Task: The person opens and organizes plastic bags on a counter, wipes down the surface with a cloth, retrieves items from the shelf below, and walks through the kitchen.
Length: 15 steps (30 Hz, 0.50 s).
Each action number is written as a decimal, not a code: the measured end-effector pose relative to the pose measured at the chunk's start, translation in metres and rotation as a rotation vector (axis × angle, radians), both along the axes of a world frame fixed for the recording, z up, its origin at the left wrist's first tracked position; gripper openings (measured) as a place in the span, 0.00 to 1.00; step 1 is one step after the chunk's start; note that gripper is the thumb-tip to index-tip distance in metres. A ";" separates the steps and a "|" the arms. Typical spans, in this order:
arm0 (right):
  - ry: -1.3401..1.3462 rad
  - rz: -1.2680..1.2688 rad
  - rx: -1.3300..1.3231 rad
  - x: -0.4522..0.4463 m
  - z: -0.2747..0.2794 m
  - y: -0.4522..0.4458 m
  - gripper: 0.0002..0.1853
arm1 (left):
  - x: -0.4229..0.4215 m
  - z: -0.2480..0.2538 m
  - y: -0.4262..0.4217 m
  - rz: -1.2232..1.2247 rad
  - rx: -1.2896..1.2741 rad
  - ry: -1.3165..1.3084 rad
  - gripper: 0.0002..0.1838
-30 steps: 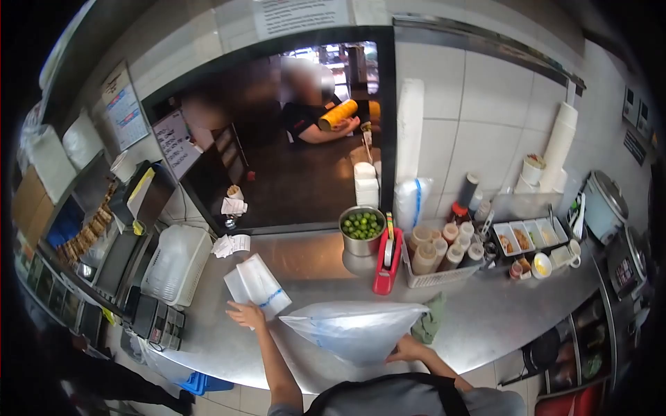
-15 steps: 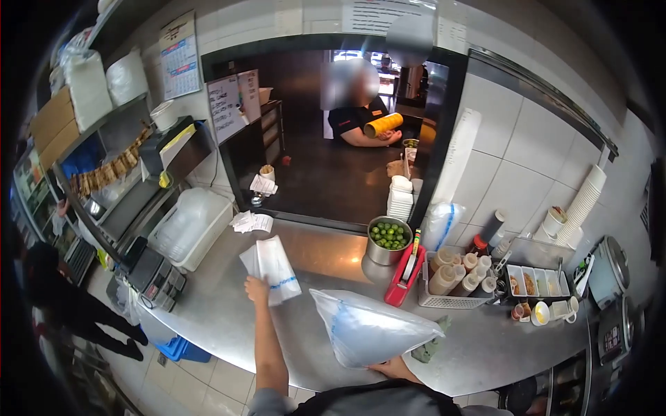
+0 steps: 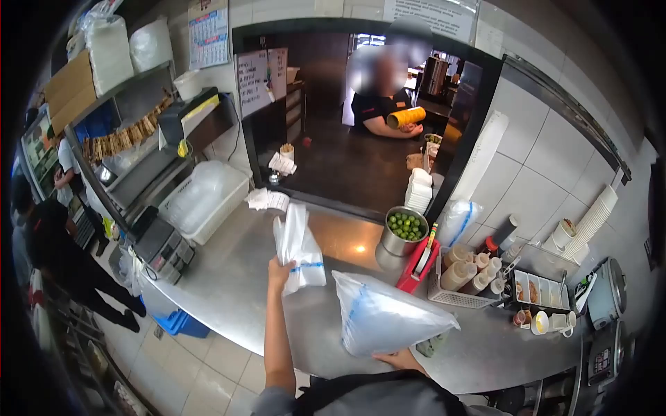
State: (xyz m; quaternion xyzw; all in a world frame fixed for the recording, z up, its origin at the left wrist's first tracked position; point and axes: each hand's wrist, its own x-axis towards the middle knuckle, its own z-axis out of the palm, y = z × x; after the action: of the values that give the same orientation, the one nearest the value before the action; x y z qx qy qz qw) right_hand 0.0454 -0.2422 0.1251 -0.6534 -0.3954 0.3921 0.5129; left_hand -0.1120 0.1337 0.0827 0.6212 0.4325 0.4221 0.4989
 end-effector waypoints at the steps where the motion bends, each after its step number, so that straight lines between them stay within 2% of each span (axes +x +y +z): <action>1: 0.024 -0.014 0.017 -0.004 0.004 -0.004 0.35 | -0.004 0.003 -0.009 -0.054 -0.036 -0.109 0.19; 2: -0.053 0.112 0.001 0.011 -0.025 -0.006 0.36 | -0.010 0.008 -0.020 -0.099 -0.076 -0.218 0.19; 3: -0.213 0.264 -0.266 0.027 -0.039 -0.010 0.40 | -0.015 0.026 -0.033 -0.107 -0.132 -0.208 0.19; 5: -0.562 0.254 -0.201 0.035 -0.061 -0.023 0.41 | -0.022 0.040 -0.048 -0.133 -0.198 -0.217 0.23; 8: -0.991 0.230 -0.520 0.024 -0.013 -0.033 0.41 | -0.027 0.032 -0.057 -0.172 -0.056 -0.122 0.26; 11: -0.779 0.349 -0.664 0.029 0.005 -0.033 0.40 | -0.023 0.017 -0.053 -0.189 -0.047 -0.049 0.27; 12: -0.753 0.418 -0.696 0.030 0.005 -0.032 0.38 | -0.021 0.028 -0.058 -0.161 -0.087 0.005 0.24; 14: -0.689 0.554 -0.765 0.033 0.000 -0.032 0.36 | -0.018 0.008 -0.039 -0.228 -0.143 0.050 0.22; 15: -0.576 0.503 -0.686 0.034 -0.014 -0.034 0.34 | -0.015 0.010 -0.037 -0.260 -0.173 0.074 0.21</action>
State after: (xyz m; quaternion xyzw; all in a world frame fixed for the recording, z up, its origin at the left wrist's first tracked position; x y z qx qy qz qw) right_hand 0.0791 -0.2763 0.1110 -0.7501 -0.5143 0.4148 0.0289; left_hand -0.1270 0.0971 0.0930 0.6418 0.4010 0.2921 0.5848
